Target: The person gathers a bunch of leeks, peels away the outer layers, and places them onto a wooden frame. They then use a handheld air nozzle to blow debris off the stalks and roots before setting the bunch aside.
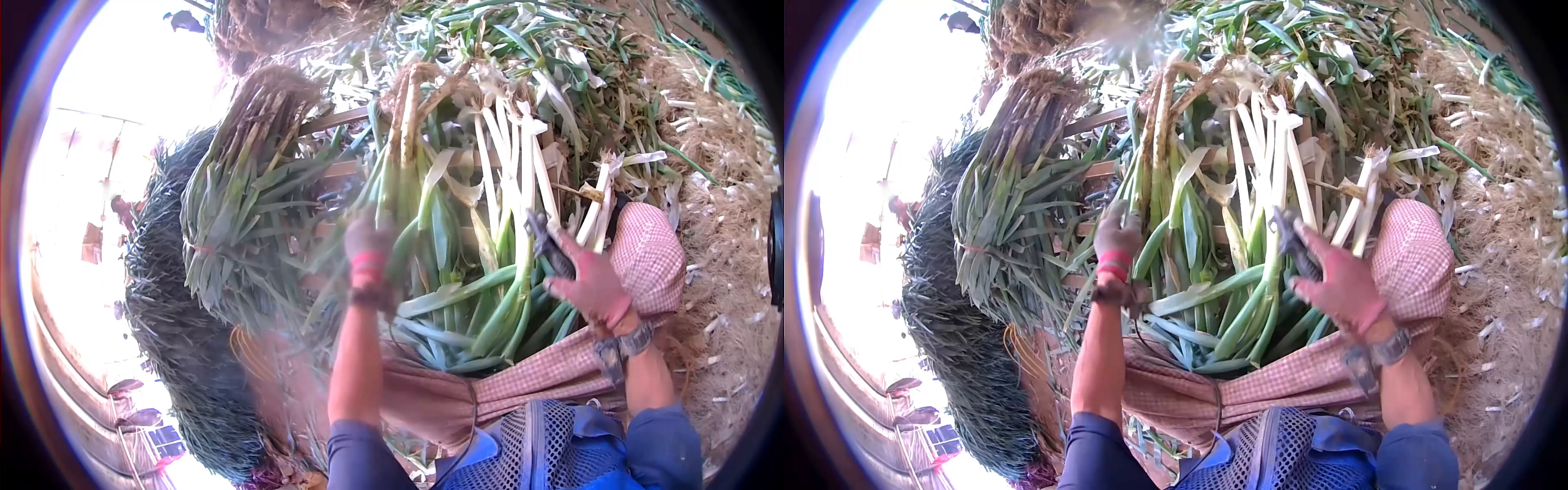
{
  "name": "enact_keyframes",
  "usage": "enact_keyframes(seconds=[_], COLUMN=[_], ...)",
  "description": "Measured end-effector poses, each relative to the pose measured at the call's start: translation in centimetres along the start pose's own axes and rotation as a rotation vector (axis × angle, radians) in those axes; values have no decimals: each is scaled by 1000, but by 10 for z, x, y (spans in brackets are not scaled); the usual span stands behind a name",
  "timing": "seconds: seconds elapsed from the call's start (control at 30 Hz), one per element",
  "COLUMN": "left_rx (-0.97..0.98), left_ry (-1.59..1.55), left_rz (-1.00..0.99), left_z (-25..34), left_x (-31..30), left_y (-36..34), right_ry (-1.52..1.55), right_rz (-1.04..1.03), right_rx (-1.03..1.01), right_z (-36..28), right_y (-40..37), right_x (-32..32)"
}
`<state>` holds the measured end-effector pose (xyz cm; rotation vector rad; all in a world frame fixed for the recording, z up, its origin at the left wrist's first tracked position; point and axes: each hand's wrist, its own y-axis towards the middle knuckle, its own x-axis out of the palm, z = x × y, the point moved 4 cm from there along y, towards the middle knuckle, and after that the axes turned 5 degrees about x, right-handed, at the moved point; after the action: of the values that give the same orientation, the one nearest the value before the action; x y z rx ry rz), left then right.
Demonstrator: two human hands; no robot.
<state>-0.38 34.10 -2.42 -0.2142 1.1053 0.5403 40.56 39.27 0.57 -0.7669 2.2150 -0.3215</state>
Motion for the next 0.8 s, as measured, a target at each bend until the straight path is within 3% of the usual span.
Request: enact_keyframes(seconds=[0.1,0.13,0.2,0.23,0.3,0.43,0.57,0.8], left_rx=[61,59,-158,-179,-130,-72,-69,-71], left_ry=[-9,-15,-49,-1,45,209,288,308], left_rz=[50,47,-302,-341,-314,-284,-287,-313], left_z=[-68,-60,-43,-36,-8,9,16,5], left_x=[54,51,49,47,31,28,28,34], left_y=[22,22,17,16,1,-29,-58,-60], right_ry=[-95,-136,-178,-150,-100,-97,-11,-135], right_rz=[-146,-198,-254,-252,-162,-237,-309,-361], right_rx=[-42,-105,-165,-175,-305,-152,-278,-247], right_z=[-23,-25,-36,-43,-47,-65,-74,-97], right_y=[-20,-25,-26,-24,-20,-9,2,17], right_x=[22,33,44,46,51,47,67,83])
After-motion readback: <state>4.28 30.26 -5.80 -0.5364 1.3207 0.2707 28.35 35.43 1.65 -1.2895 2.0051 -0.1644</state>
